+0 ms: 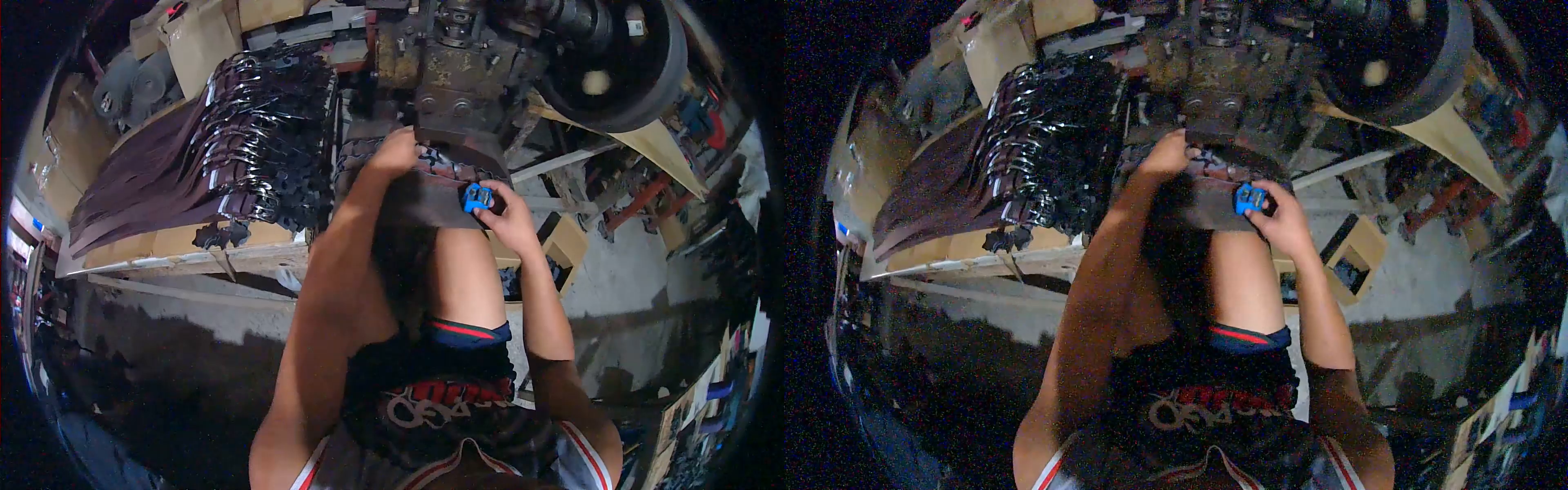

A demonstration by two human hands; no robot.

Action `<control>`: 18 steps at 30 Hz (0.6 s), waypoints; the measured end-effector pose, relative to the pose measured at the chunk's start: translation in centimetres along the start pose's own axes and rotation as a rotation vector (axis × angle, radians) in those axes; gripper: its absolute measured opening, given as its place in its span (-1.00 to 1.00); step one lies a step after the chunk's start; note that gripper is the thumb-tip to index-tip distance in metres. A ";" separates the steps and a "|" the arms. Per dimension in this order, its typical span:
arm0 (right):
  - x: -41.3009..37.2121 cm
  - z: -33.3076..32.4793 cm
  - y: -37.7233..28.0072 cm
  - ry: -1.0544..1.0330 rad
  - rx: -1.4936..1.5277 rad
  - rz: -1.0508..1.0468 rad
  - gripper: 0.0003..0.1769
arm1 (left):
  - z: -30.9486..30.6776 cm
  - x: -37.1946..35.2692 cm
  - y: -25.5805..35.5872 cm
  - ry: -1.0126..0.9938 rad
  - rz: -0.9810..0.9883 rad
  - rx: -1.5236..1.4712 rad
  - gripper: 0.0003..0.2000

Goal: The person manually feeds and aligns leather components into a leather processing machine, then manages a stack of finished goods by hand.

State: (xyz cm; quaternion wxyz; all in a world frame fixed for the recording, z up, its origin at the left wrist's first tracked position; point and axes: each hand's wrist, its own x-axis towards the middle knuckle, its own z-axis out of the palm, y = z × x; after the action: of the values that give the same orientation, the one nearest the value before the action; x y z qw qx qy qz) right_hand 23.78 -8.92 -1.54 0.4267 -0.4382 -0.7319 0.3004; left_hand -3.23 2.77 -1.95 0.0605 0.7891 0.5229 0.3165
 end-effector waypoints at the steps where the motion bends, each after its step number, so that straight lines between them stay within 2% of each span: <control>1: 0.1 0.1 0.0 -0.020 -0.003 0.000 -0.50 | -0.4 -0.1 0.2 -0.036 -0.052 0.015 -0.73; 4: 0.1 -0.2 0.1 -0.050 -0.067 -0.080 -0.52 | -1.5 -0.2 1.6 -0.166 -0.107 -0.015 -0.73; 7: 0.8 -1.7 -0.7 -0.028 -0.140 -0.059 -0.53 | -0.9 -1.3 1.1 -0.008 0.054 0.109 -0.73; 11: 2.1 -2.3 -2.5 0.092 -0.084 -0.023 -0.57 | -0.4 -1.2 0.1 0.185 -0.064 -0.544 -0.80; 14: 2.5 -2.3 -2.4 0.100 -0.059 -0.008 -0.50 | -0.8 -1.1 -2.4 0.320 -0.236 -1.110 -0.82; 16: 1.7 -2.4 -3.3 0.033 -0.138 -0.118 -0.45 | -3.0 -2.1 -2.2 0.440 -0.404 -1.443 -0.83; 18: 1.1 -2.0 -3.5 -0.039 -0.229 -0.191 -0.40 | -5.2 -3.7 -1.0 0.479 -0.486 -1.612 -0.83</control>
State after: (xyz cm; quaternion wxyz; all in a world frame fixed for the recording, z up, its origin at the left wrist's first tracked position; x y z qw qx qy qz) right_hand 23.91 -9.29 2.65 0.3863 -0.4065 -0.8078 0.1817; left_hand -7.90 -1.17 0.10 0.5543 0.2848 0.2923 0.7254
